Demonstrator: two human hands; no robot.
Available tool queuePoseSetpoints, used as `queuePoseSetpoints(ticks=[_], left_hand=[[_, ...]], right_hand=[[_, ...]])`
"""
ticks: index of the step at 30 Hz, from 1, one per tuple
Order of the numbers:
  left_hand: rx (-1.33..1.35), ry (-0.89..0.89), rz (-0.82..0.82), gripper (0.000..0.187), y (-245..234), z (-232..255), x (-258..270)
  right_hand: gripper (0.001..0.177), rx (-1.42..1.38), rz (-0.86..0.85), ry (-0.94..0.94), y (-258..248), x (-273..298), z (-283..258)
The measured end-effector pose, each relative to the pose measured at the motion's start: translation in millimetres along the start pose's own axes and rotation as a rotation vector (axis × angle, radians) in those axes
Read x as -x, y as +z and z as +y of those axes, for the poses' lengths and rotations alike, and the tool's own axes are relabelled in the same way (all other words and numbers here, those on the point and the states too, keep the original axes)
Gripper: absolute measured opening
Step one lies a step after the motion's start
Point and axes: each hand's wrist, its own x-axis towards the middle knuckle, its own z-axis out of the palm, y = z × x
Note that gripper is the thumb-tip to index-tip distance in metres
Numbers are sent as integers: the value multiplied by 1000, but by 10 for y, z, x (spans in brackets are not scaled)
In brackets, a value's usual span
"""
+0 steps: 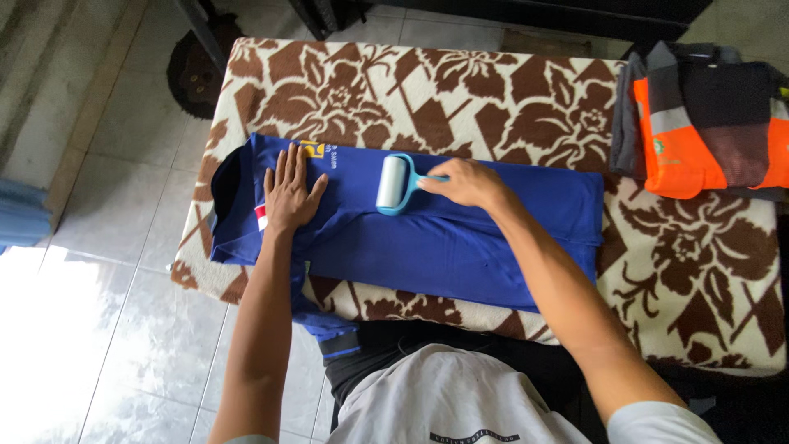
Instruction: The person lays a blue long-sleeved shirt flat on a patterned surface, smooths it with their hands, and uses a lint roller to remove lint from the fabric. They repeatedly roll the lint roller over the shirt, flip it over, and continue rolling the other side.
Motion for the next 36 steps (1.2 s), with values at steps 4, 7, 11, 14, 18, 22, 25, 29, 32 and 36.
queuePoseSetpoints(ticks=[4, 7, 11, 14, 18, 22, 25, 29, 32, 36], left_hand=[[-29, 26, 2, 89, 14, 1, -9], [-53, 62, 10, 92, 4, 8, 3], [-32, 89, 27, 97, -42, 39, 36], [-56, 113, 59, 99, -70, 96, 37], [-37, 180, 116, 86, -147, 190, 60], [-17, 350, 102, 59, -213, 241, 75], [91, 359, 37, 56, -270, 238, 57], [65, 321, -27, 57, -296, 234, 27], [70, 308, -31, 59, -260, 205, 28], [92, 313, -14, 67, -166, 153, -19]], right_hand=[[52, -23, 26, 2, -363, 543, 692], [51, -43, -78, 239, -641, 964, 1024], [52, -28, -17, 272, -827, 1294, 1384], [54, -69, 73, 80, -671, 1190, 1478], [55, -98, 66, 51, -276, 661, 1070], [52, -104, 70, -57, 53, 20, 264], [50, -58, 82, -50, 187, -273, -327], [50, -21, 65, 2, 204, -359, -575], [54, -47, 36, -4, 202, -332, -279], [59, -110, 16, 9, -27, 56, 603]])
